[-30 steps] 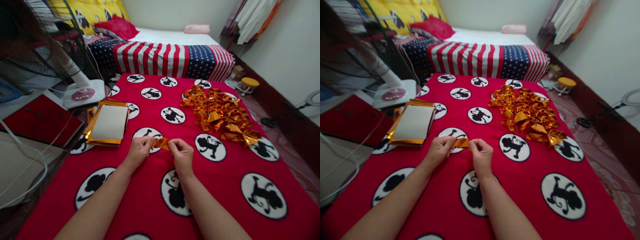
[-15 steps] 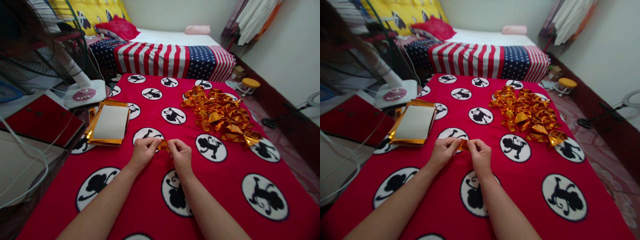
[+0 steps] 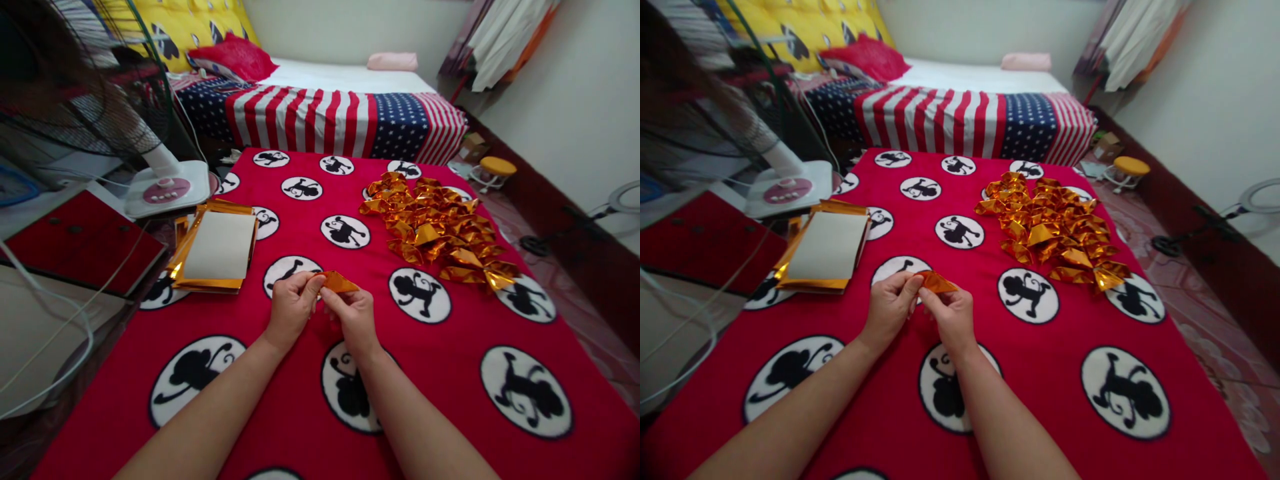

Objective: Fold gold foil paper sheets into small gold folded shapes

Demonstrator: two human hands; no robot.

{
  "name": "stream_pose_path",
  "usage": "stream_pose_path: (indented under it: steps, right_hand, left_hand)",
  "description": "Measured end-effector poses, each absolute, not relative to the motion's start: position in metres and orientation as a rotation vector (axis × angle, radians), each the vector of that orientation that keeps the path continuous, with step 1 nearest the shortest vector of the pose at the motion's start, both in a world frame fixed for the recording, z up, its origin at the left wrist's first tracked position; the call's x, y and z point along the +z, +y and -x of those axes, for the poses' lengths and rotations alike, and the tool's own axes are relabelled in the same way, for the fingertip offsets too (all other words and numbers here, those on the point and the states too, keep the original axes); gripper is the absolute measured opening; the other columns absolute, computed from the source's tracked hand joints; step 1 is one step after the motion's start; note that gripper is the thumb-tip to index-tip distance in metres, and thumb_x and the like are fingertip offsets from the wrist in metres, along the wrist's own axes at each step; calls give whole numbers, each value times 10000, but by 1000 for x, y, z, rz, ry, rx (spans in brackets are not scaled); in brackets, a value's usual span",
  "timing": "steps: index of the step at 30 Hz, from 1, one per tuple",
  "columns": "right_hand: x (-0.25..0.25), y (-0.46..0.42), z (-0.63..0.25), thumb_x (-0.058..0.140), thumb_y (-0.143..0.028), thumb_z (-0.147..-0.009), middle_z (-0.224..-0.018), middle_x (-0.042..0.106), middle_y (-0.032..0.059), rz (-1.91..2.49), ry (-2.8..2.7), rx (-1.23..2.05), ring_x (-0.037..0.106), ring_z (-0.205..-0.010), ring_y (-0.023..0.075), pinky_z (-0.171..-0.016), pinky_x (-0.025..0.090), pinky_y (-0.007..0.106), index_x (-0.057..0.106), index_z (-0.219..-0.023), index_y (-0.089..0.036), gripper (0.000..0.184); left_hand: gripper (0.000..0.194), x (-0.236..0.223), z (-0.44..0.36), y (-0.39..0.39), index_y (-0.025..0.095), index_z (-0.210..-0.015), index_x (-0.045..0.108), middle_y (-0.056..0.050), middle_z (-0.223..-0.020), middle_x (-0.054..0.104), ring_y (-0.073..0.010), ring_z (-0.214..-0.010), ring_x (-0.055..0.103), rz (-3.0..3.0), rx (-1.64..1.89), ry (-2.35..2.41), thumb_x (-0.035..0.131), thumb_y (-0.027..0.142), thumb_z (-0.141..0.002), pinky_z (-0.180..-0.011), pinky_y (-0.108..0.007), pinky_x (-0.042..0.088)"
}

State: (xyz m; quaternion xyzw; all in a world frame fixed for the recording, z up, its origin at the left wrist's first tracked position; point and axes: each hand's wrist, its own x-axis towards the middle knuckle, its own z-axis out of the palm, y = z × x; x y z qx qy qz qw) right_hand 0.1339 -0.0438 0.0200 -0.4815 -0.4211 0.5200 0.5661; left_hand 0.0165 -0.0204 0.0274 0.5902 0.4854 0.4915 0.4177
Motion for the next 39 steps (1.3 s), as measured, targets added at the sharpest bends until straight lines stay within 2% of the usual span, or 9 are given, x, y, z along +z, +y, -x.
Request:
stream_pose_path:
  steps: [8, 12, 16, 19, 23, 27, 33, 39]
  right_hand:
    - [13, -42, -143, 630, -371, -835, -503, 548, -40, 1128, -937, 1142, 429, -422, 78, -416, 294, 211, 618, -626, -171, 290]
    - [11, -39, -143, 622, -390, -840, -499, 554, -37, 1128, -929, 1172, 425, -416, 78, -417, 290, 212, 624, -638, -172, 298]
    - [10, -36, -141, 612, -424, -845, -512, 578, -29, 1085, -840, 1187, 439, -413, 81, -419, 301, 211, 643, -673, -169, 309]
    - [11, -34, -140, 614, -439, -848, -527, 574, -30, 1039, -838, 1188, 442, -432, 79, -433, 318, 208, 635, -679, -169, 319]
    - [15, -33, -138, 618, -423, -848, -493, 528, -41, 1012, -973, 1213, 414, -424, 75, -421, 297, 211, 570, -597, -177, 355]
    - [18, -35, -137, 598, -394, -855, -478, 504, -44, 979, -1032, 1189, 394, -420, 75, -416, 270, 219, 530, -563, -185, 365]
    - [14, -32, -139, 600, -395, -827, -481, 427, -64, 1037, -925, 1169, 330, -429, 68, -419, 217, 225, 504, -569, -189, 344]
    - [9, -30, -141, 576, -389, -821, -492, 415, -63, 1066, -915, 1145, 324, -439, 77, -418, 196, 235, 481, -571, -196, 330]
  left_hand:
    - [428, 25, -10, -16, 170, -568, 526, 68, -380, 401, -58, -337, 344, -1409, 1191, 1229, 577, 452, -885, -373, -204, 259]
    - [405, 18, -7, -10, 160, -653, 592, 65, -397, 432, -56, -337, 359, -1294, 1234, 1186, 597, 506, -862, -366, -191, 264]
    - [436, 16, -9, -6, 171, -882, 616, 58, -524, 553, -70, -416, 470, -1046, 1341, 968, 752, 544, -702, -426, -175, 371]
    - [481, 19, -13, -6, 164, -913, 612, 22, -669, 640, -95, -537, 566, -1068, 1257, 861, 843, 458, -610, -526, -195, 452]
    - [294, 23, -16, -9, 150, -730, 611, 14, -601, 610, -109, -555, 555, -1329, 1150, 935, 741, 413, -753, -556, -214, 444]
    - [347, 22, -16, -12, 163, -622, 558, 23, -540, 544, -99, -517, 501, -1469, 1123, 1004, 600, 406, -865, -533, -222, 404]
    - [354, 18, -18, -10, 165, -608, 539, 33, -486, 493, -89, -444, 454, -1301, 1174, 1028, 596, 422, -844, -470, -221, 369]
    - [348, 15, -13, -7, 169, -600, 526, 46, -466, 462, -72, -404, 404, -1232, 1275, 1072, 588, 414, -838, -415, -205, 310]
